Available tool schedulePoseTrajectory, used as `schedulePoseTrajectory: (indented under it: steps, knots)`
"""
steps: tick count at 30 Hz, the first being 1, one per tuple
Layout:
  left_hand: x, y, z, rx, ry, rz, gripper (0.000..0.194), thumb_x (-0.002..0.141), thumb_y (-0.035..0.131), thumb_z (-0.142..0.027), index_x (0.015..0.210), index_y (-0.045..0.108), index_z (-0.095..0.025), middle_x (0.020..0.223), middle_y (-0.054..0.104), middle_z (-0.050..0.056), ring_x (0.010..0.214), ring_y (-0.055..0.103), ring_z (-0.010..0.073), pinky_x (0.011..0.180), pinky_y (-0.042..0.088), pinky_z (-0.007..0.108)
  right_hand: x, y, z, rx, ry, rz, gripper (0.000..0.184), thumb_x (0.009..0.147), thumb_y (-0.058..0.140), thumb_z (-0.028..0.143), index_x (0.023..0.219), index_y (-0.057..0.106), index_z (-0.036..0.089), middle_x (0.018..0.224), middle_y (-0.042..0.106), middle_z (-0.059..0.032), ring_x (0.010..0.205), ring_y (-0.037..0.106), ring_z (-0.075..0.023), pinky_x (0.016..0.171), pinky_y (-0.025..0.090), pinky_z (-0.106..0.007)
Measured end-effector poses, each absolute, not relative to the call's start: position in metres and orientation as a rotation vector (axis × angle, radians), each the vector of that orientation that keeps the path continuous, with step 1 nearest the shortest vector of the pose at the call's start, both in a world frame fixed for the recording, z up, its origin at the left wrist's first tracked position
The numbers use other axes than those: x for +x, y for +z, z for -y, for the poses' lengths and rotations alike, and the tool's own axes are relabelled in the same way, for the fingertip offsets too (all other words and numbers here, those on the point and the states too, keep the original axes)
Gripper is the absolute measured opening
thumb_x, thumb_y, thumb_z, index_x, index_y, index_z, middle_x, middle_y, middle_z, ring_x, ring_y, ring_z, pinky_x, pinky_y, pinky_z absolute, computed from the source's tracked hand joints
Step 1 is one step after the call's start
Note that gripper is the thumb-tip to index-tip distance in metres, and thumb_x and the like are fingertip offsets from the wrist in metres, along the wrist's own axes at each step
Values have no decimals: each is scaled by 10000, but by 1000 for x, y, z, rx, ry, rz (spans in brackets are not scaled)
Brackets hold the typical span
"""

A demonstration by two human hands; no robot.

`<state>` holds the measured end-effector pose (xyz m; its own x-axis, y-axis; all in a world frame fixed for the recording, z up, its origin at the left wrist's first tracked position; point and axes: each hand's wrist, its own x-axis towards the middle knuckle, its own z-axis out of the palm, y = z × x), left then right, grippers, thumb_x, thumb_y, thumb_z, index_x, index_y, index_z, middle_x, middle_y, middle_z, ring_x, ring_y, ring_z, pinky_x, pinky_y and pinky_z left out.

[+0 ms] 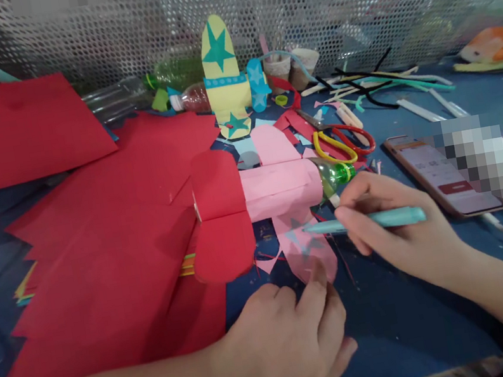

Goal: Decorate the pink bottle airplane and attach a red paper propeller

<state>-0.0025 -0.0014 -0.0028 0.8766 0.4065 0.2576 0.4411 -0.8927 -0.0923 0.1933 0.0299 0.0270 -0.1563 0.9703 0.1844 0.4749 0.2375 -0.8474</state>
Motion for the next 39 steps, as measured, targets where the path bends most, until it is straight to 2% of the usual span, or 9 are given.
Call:
schedulePoseTrajectory:
  steps: [4, 10, 17, 22, 39]
  knots:
    - [-2, -3, 2, -2915, -368, 660, 398, 968, 304, -339, 1061, 610, -102, 1092, 670, 154, 497, 580, 176, 404, 437, 331, 193, 23, -31, -1375, 795, 1846, 178, 783, 568, 123, 736, 438, 235, 556, 503, 77, 442, 448, -73, 432, 354, -200]
    - [-2, -3, 2, -2921, -380, 667, 385, 966, 312, -341, 1042, 608, -106, 1093, 664, 158, 505, 584, 179, 407, 439, 333, 196, 19, -31, -1403, 717, 1872, 220, 801, 551, 128, 687, 392, 228, 552, 383, 89, 454, 338, -67, 425, 300, -198]
    - [-3, -4, 4, -2910, -359, 661, 381, 957, 352, -365, 1088, 593, -100, 1086, 658, 158, 518, 590, 166, 421, 432, 320, 193, 19, -33, -1401, 716, 1898, 213, 810, 542, 131, 696, 388, 224, 590, 418, 84, 483, 346, -69, 453, 314, -197]
    - [-2, -4, 2, -2905, -347, 660, 373, 942, 392, -386, 1075, 595, -103, 1077, 665, 149, 518, 588, 165, 426, 435, 319, 193, 22, -34, -1462, 664, 1880, 225, 805, 542, 136, 676, 380, 223, 549, 393, 85, 457, 329, -71, 438, 297, -207]
    - [-2, -3, 1, -2924, -360, 663, 370, 958, 353, -357, 1061, 599, -101, 1100, 658, 152, 513, 589, 174, 410, 446, 332, 192, 21, -34, -1460, 695, 1892, 211, 803, 540, 154, 679, 385, 225, 567, 413, 79, 466, 357, -75, 451, 319, -207]
